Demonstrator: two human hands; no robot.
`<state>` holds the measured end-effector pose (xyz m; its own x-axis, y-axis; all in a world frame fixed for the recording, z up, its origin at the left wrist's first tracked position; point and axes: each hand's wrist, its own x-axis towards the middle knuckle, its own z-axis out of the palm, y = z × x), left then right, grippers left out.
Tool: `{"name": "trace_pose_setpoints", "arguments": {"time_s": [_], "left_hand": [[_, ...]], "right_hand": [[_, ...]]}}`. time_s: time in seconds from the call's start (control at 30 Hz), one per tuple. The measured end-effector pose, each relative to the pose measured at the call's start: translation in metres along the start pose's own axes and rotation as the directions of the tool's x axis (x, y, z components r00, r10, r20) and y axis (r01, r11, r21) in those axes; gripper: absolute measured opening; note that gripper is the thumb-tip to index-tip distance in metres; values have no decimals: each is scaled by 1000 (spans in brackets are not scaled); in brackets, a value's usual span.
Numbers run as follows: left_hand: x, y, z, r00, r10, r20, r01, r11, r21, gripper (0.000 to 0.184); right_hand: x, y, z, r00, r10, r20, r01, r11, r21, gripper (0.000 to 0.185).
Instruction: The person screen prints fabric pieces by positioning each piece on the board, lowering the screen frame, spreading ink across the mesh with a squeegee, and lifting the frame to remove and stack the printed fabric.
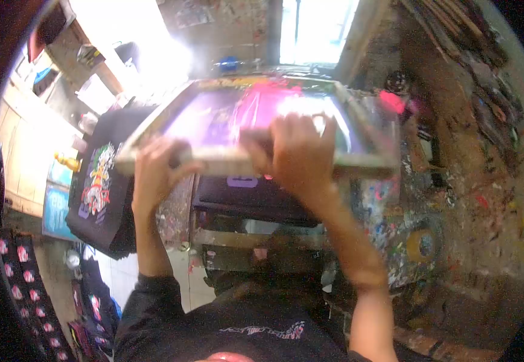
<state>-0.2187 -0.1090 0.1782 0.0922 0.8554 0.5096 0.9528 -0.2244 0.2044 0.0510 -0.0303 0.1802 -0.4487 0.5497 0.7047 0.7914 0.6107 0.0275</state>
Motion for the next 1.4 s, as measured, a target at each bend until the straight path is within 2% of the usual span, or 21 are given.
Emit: {"name": "trace_pose_setpoints", "arguments": {"time_s": [0.1, 0.2, 0.3, 0.37, 0.43, 0.5, 0.53, 0.57, 0.63, 0.7, 0.83, 0.87, 0.97, 1.0, 1.03, 1.1, 1.13, 1.2, 1.23, 1.33, 1.4], "left_hand": [[35, 14, 10, 710, 194, -677, -145, 981, 129, 28], [-10, 26, 65, 933, 354, -59, -358, 929, -88, 39], [-77, 20, 143, 848, 246, 470, -207, 969, -134, 52], [-116, 3, 176, 890, 249, 383, -210, 968, -140, 44], [-107, 28, 142, 935, 186, 303, -252, 947, 197, 38], [-118, 31, 123, 999, 32, -31, -17, 922, 386, 26], [-124, 15, 118, 982, -10, -190, 83, 921, 380, 21], [-129, -3, 109, 952, -164, -260, 213, 962, 174, 23], [-152, -27, 75, 815, -522, -253, 481, 852, -207, 27], [-170, -36, 64, 598, -799, -56, 564, 469, -680, 43], [-158, -23, 77, 742, -666, -77, 493, 620, -610, 86], [-149, -26, 76, 794, -586, -161, 427, 726, -539, 85], [-123, -62, 34, 728, -647, -227, 361, 643, -675, 87], [-122, -85, 20, 700, -662, -268, 343, 642, -686, 88], [-122, -94, -12, 622, -753, -214, 332, 501, -799, 89], [-141, -131, -55, 511, -773, -376, 352, 587, -729, 85], [-160, -141, -79, 466, -733, -495, 431, 677, -597, 83], [-205, -166, -106, 314, -725, -613, 381, 688, -618, 78], [-240, -190, -110, 289, -761, -580, 262, 646, -717, 78], [-308, -198, -122, 331, -790, -517, 413, 613, -673, 81], [-323, -188, -102, 329, -688, -647, 911, 411, 26, 86]], "right_hand": [[92, 24, -10, 998, -39, -39, 36, 997, -75, 63], [161, 53, -17, 999, -34, -16, 34, 999, 6, 66], [219, 91, 3, 989, -92, 119, 111, 980, -165, 30], [246, 103, 6, 956, -258, 137, 279, 946, -166, 33], [265, 111, 5, 920, -339, 198, 373, 913, -166, 42], [291, 129, 10, 912, -271, 306, 335, 925, -179, 35], [295, 123, 5, 959, -137, 250, 166, 981, -102, 53], [298, 116, 0, 982, 1, 187, 0, 1000, -5, 83], [308, 115, 2, 968, 32, 249, -63, 991, 117, 88], [319, 121, 8, 964, 32, 264, -65, 991, 120, 87], [340, 192, 64, 998, -35, 60, 24, 983, 183, 84], [347, 183, 47, 961, 2, 275, -60, 977, 204, 80], [340, 174, 50, 930, 103, 353, -171, 971, 166, 77], [334, 192, 67, 988, -61, 143, 28, 975, 219, 78], [350, 218, 77, 969, -82, 235, 54, 991, 123, 58], [383, 268, 96, 903, -122, 413, 157, 986, -52, 53], [388, 296, 119, 938, -192, 290, 210, 977, -33, 53], [367, 238, 72, 947, -58, 315, 58, 998, 7, 59], [356, 199, 52, 946, 5, 325, -17, 999, 34, 63], [335, 140, 16, 914, 118, 387, -164, 982, 88, 80], [331, 121, 8, 892, 140, 431, -201, 975, 99, 93]]}}
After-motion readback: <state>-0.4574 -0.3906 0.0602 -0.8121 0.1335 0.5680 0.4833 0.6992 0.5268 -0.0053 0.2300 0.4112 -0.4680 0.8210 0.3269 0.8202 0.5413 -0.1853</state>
